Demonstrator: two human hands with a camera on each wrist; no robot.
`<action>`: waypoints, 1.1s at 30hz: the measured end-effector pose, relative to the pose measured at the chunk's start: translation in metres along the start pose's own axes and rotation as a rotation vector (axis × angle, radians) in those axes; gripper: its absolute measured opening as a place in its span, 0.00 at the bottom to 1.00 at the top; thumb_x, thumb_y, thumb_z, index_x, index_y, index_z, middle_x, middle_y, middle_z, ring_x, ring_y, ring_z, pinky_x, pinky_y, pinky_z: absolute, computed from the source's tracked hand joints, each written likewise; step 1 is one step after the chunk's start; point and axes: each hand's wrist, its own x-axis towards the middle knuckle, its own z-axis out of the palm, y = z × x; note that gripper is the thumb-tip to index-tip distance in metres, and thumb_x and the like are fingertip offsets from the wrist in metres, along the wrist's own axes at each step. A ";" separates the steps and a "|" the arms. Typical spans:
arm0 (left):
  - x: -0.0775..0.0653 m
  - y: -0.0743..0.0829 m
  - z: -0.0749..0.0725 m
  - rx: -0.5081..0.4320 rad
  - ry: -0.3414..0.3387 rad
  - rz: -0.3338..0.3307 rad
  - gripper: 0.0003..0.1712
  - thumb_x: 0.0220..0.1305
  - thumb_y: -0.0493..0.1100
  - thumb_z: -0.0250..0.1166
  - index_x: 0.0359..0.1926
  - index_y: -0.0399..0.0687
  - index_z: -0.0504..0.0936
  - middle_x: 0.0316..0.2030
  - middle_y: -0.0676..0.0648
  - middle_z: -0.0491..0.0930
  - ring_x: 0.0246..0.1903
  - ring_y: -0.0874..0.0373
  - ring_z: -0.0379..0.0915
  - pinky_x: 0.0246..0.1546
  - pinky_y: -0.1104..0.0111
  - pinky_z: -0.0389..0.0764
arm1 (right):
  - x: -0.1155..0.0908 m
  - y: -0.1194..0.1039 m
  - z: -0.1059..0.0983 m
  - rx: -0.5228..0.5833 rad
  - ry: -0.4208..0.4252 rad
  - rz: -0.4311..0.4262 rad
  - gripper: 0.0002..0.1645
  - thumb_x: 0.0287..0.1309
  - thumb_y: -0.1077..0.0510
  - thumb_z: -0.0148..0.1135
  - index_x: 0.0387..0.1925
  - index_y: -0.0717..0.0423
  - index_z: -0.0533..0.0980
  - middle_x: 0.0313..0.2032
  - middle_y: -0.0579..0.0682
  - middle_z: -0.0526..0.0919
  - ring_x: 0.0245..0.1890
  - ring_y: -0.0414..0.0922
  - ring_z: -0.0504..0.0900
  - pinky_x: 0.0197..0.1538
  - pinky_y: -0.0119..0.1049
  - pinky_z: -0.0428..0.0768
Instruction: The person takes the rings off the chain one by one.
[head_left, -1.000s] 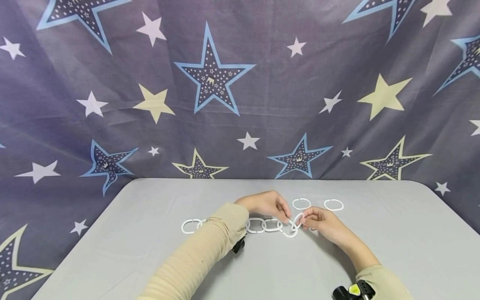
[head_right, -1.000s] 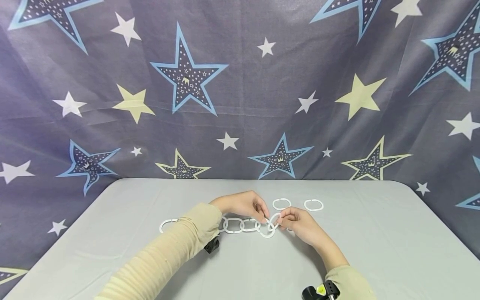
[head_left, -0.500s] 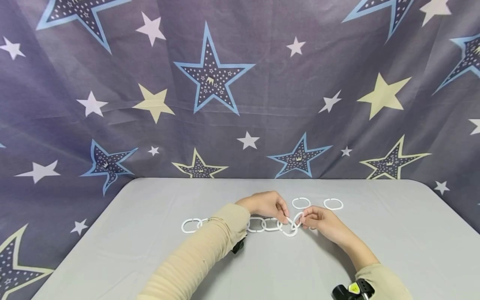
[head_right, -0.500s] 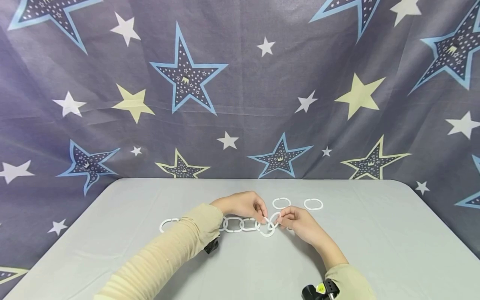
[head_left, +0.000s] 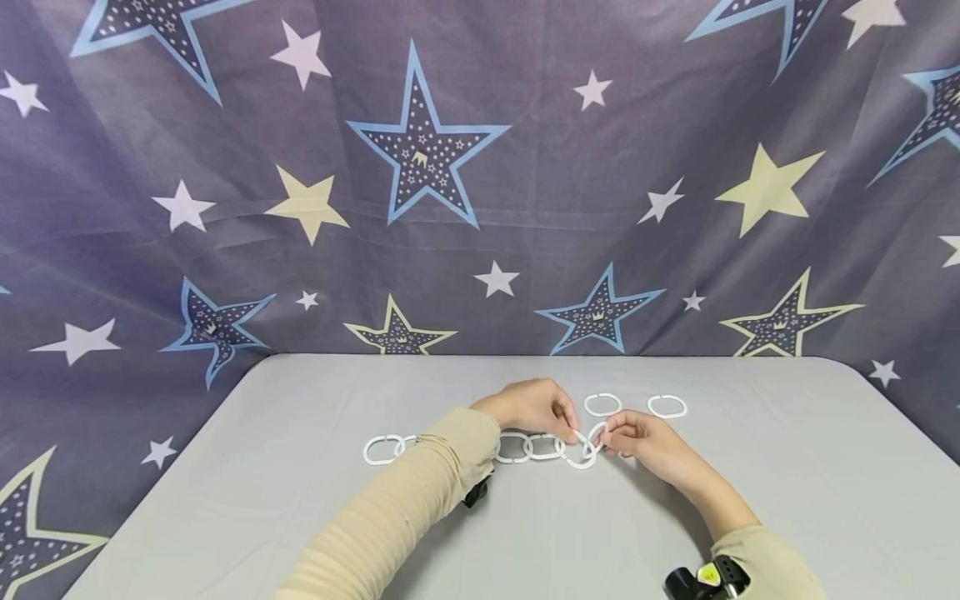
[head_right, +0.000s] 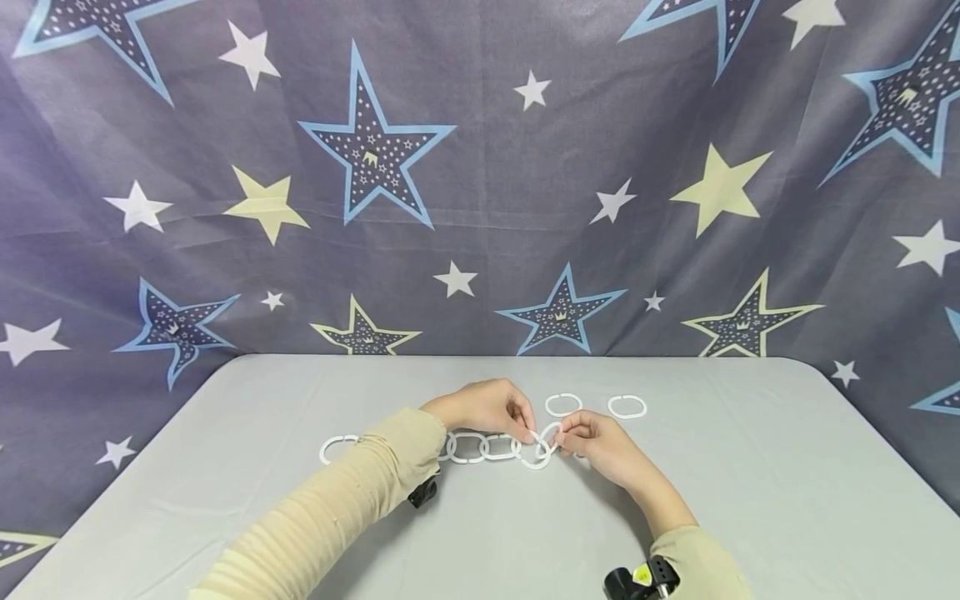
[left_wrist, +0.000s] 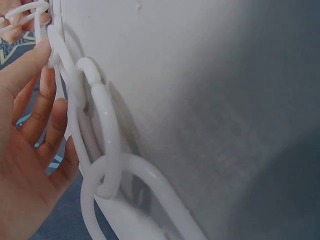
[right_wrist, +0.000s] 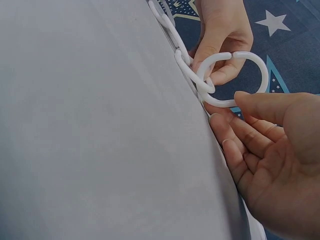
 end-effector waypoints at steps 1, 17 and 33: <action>0.000 0.000 0.000 0.006 0.013 0.001 0.04 0.54 0.50 0.76 0.30 0.62 0.89 0.23 0.65 0.81 0.26 0.70 0.73 0.33 0.73 0.71 | 0.000 0.000 0.000 0.004 0.001 -0.001 0.13 0.63 0.66 0.59 0.43 0.75 0.72 0.35 0.57 0.84 0.33 0.39 0.81 0.39 0.32 0.77; -0.002 0.002 -0.004 0.129 0.140 -0.049 0.05 0.52 0.55 0.77 0.28 0.68 0.88 0.21 0.70 0.78 0.27 0.71 0.72 0.38 0.70 0.70 | 0.001 -0.004 0.001 -0.009 0.039 0.016 0.14 0.61 0.65 0.61 0.43 0.74 0.73 0.32 0.54 0.84 0.31 0.39 0.80 0.35 0.31 0.75; -0.015 0.002 -0.006 0.128 0.192 -0.070 0.04 0.54 0.53 0.76 0.27 0.67 0.88 0.21 0.69 0.78 0.28 0.71 0.72 0.40 0.67 0.71 | 0.000 -0.007 0.003 0.001 0.073 0.056 0.11 0.63 0.65 0.61 0.42 0.71 0.73 0.33 0.55 0.85 0.32 0.41 0.82 0.36 0.32 0.78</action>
